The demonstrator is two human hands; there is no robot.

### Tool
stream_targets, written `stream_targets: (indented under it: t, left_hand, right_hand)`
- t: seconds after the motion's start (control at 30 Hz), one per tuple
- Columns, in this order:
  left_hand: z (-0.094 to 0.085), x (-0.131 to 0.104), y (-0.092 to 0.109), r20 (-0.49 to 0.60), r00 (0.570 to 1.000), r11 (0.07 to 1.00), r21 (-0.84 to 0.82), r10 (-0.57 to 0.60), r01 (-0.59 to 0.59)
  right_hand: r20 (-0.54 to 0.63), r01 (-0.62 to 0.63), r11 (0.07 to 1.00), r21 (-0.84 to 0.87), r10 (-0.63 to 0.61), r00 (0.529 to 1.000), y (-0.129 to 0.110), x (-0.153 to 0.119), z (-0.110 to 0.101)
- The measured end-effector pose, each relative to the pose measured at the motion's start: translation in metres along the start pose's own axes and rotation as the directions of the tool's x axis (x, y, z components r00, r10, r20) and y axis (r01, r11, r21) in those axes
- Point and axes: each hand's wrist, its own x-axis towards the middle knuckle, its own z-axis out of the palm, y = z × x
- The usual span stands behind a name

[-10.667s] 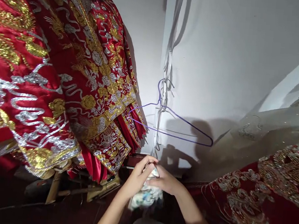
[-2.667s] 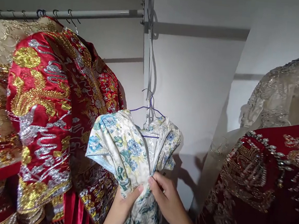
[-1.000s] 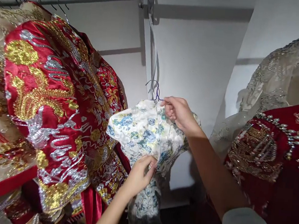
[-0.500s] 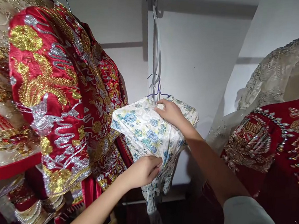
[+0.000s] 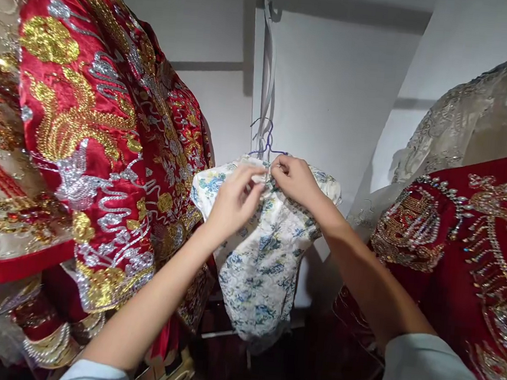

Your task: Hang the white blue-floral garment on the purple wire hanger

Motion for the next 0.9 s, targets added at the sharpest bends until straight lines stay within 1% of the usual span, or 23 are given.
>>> stream_targets:
  t: [0.03, 0.07, 0.17, 0.23, 0.33, 0.37, 0.4, 0.47, 0.53, 0.63, 0.7, 0.73, 0.77, 0.8, 0.83, 0.87, 0.9]
  left_hand:
    - [-0.001, 0.014, -0.004, -0.031, 0.999, 0.999, 0.035, 0.023, -0.022]
    - [-0.002, 0.027, -0.008, -0.024, 0.999, 0.997, 0.071, 0.037, -0.035]
    - [0.001, 0.053, -0.019, 0.102, 0.994, 0.984, 0.171, 0.029, -0.046]
    - [0.004, 0.060, -0.024, 0.133, 0.991, 0.974, 0.223, 0.004, -0.034]
    - [0.006, 0.061, -0.027, 0.071, 0.997, 0.971, 0.239, -0.013, -0.005]
    - [0.006, 0.061, -0.027, 0.054, 0.998, 0.973, 0.232, -0.012, -0.001]
    - [0.006, 0.061, -0.027, 0.046, 0.999, 0.975, 0.224, -0.010, -0.001]
    - [0.005, 0.063, -0.026, 0.060, 0.998, 0.978, 0.210, 0.000, -0.013]
    - [0.004, 0.065, -0.025, 0.085, 0.996, 0.981, 0.192, 0.010, -0.027]
    - [0.004, 0.068, -0.021, 0.103, 0.994, 0.986, 0.161, 0.019, -0.036]
    - [0.003, 0.069, -0.019, 0.105, 0.994, 0.988, 0.151, 0.027, -0.043]
    - [0.000, 0.070, -0.020, 0.084, 0.996, 0.988, 0.151, 0.024, -0.036]
    - [-0.003, 0.070, -0.023, 0.036, 0.999, 0.988, 0.152, 0.010, -0.016]
    - [-0.009, 0.070, -0.028, -0.044, 0.999, 0.988, 0.150, -0.015, 0.021]
    - [-0.016, 0.069, -0.036, -0.152, 0.987, 0.987, 0.140, -0.051, 0.073]
    - [-0.024, 0.067, -0.046, -0.281, 0.954, 0.984, 0.106, -0.106, 0.140]
    - [-0.033, 0.063, -0.059, -0.402, 0.900, 0.977, 0.058, -0.166, 0.206]
  right_hand:
    - [-0.006, 0.005, 0.999, 0.038, -0.005, 1.000, 0.000, -0.001, 0.001]
    - [-0.016, 0.003, 0.996, 0.085, -0.001, 1.000, 0.000, -0.002, 0.002]
    - [-0.046, -0.038, 0.968, 0.250, 0.051, 0.998, 0.003, -0.005, 0.008]
    - [-0.096, -0.051, 0.940, 0.337, 0.088, 0.992, 0.004, -0.007, 0.012]
    - [-0.226, -0.011, 0.925, 0.381, 0.105, 0.968, 0.002, -0.011, 0.018]
    - [-0.236, -0.007, 0.923, 0.385, 0.106, 0.966, 0.002, -0.011, 0.020]
    - [-0.218, -0.016, 0.919, 0.394, 0.110, 0.970, 0.002, -0.012, 0.022]
    - [-0.136, -0.052, 0.893, 0.446, 0.125, 0.983, 0.002, -0.012, 0.024]
    - [-0.061, -0.076, 0.841, 0.535, 0.128, 0.990, 0.004, -0.009, 0.026]
    - [-0.031, -0.065, 0.759, 0.648, 0.112, 0.993, 0.008, -0.003, 0.026]
    - [-0.022, -0.077, 0.741, 0.667, 0.122, 0.992, 0.009, 0.000, 0.026]
    - [-0.022, -0.089, 0.756, 0.648, 0.136, 0.991, 0.010, 0.001, 0.027]
    - [-0.020, -0.106, 0.782, 0.614, 0.150, 0.989, 0.011, 0.000, 0.029]
    - [-0.014, -0.126, 0.812, 0.570, 0.163, 0.986, 0.012, -0.002, 0.031]
    - [0.001, -0.153, 0.837, 0.525, 0.179, 0.984, 0.013, -0.007, 0.033]
    - [0.032, -0.188, 0.849, 0.494, 0.199, 0.980, 0.015, -0.013, 0.036]
    - [0.081, -0.234, 0.842, 0.485, 0.224, 0.971, 0.017, -0.022, 0.039]
